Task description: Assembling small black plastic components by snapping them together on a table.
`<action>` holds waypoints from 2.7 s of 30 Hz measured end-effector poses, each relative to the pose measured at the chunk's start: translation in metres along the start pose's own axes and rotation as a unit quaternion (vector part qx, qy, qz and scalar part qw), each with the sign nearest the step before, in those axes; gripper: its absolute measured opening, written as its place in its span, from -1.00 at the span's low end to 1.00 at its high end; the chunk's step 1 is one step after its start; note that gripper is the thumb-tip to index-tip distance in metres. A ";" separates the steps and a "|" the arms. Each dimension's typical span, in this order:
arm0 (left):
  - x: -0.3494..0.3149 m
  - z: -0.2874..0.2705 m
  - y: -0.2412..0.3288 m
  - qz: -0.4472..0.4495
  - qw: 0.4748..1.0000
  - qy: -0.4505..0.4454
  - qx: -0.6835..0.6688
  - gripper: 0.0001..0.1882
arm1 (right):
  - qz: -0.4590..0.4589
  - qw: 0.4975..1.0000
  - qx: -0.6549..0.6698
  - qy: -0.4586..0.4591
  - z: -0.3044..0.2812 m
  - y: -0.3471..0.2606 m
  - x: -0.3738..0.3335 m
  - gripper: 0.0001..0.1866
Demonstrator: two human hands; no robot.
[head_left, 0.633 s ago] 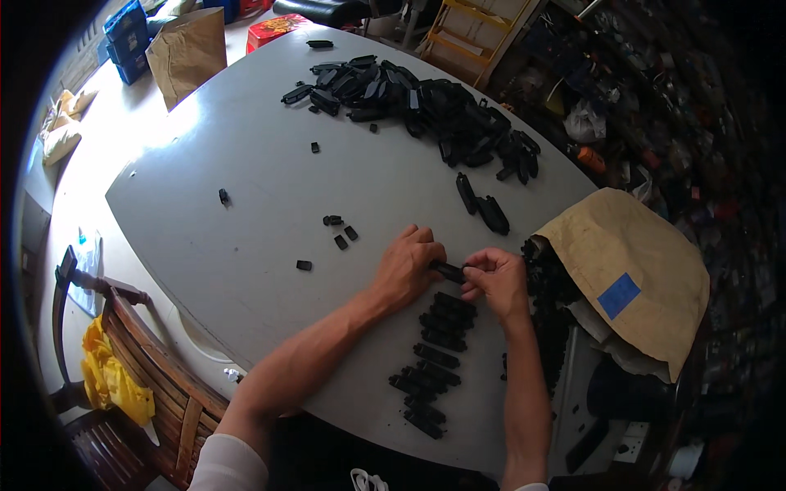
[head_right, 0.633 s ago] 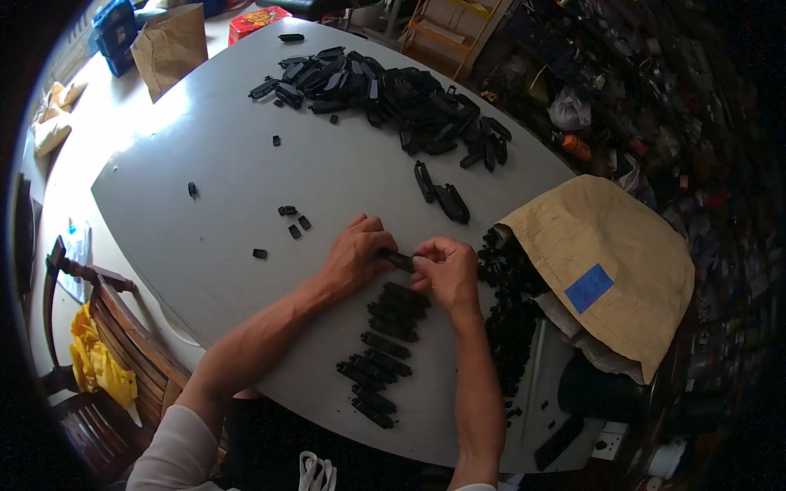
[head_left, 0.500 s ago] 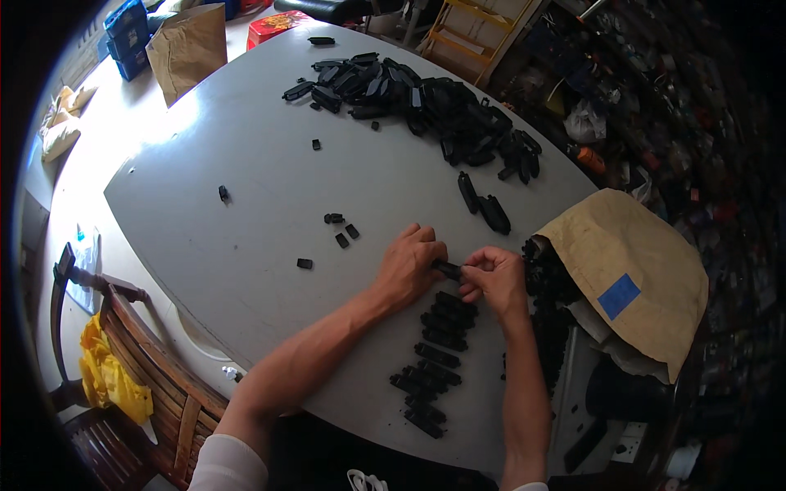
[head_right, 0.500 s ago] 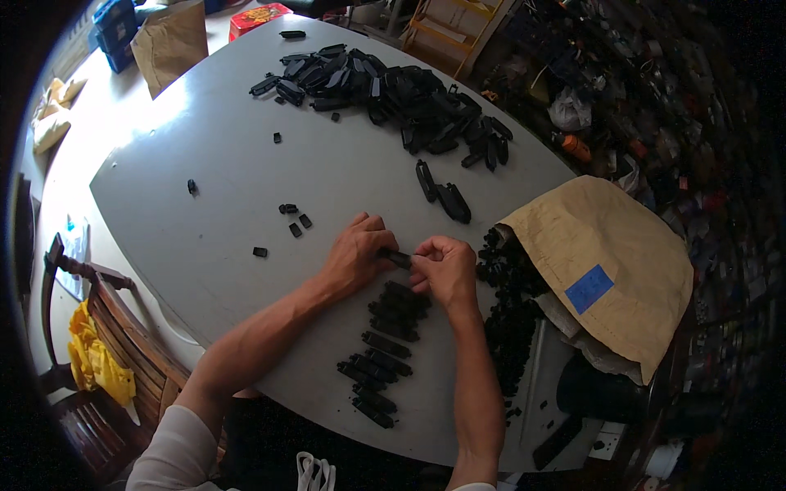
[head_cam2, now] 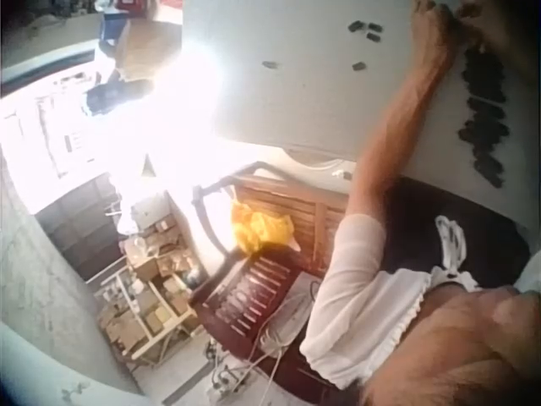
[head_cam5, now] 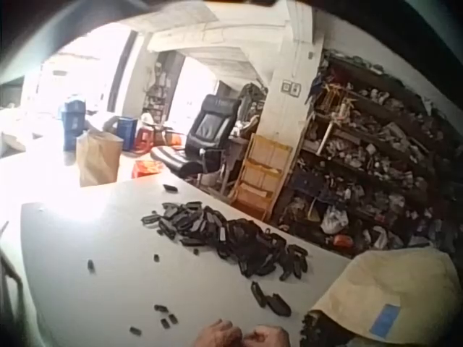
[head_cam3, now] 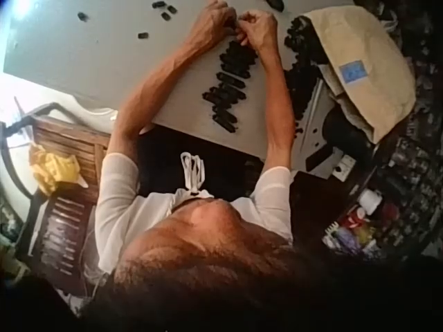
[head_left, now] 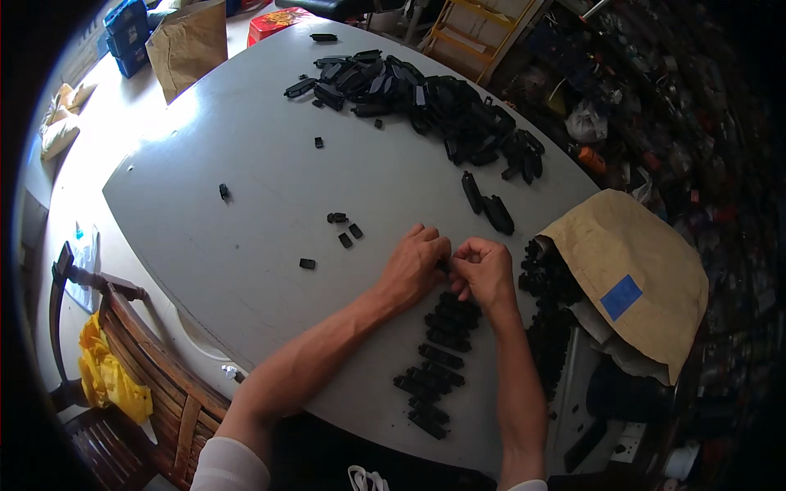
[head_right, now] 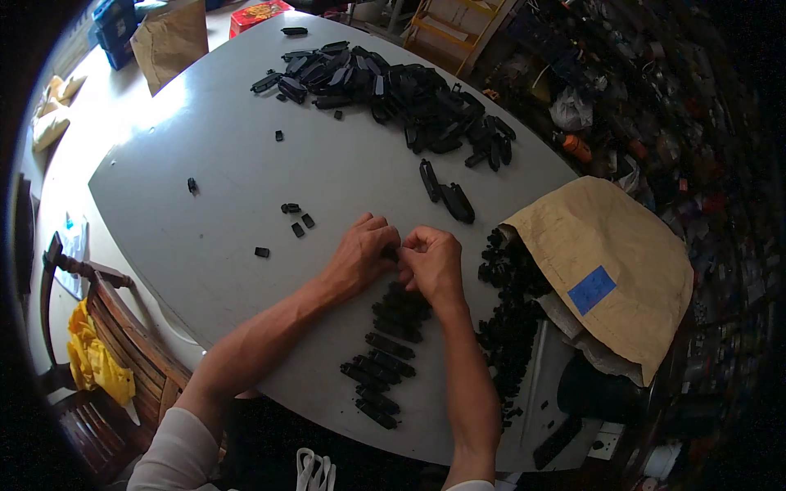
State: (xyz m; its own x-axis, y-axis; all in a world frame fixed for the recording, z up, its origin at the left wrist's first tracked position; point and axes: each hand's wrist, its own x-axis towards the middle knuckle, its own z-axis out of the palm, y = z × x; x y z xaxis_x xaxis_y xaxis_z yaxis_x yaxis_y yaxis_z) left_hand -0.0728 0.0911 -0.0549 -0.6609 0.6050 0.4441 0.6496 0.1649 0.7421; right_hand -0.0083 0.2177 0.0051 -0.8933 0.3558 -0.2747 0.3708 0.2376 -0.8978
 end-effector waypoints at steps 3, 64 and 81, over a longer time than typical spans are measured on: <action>0.002 0.003 0.002 0.001 1.000 0.014 -0.001 -0.74 | -0.001 1.000 -0.026 0.006 0.002 -0.002 0.002 -0.87; 0.003 -0.005 0.007 -0.004 0.998 -0.046 0.033 -0.67 | -0.134 0.794 -0.569 0.165 -0.078 0.048 -0.025 -0.82; 0.002 -0.007 0.006 -0.004 0.999 -0.036 0.027 -0.65 | -0.223 0.969 -0.077 0.071 -0.023 0.037 -0.008 -0.78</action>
State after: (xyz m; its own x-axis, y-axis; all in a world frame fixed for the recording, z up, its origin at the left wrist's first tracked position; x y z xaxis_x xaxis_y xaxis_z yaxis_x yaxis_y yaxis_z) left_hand -0.0730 0.0883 -0.0462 -0.6387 0.6571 0.4003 0.6653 0.2103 0.7164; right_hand 0.0188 0.2447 -0.0181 -0.9334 0.3054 0.1886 -0.0001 0.5252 -0.8510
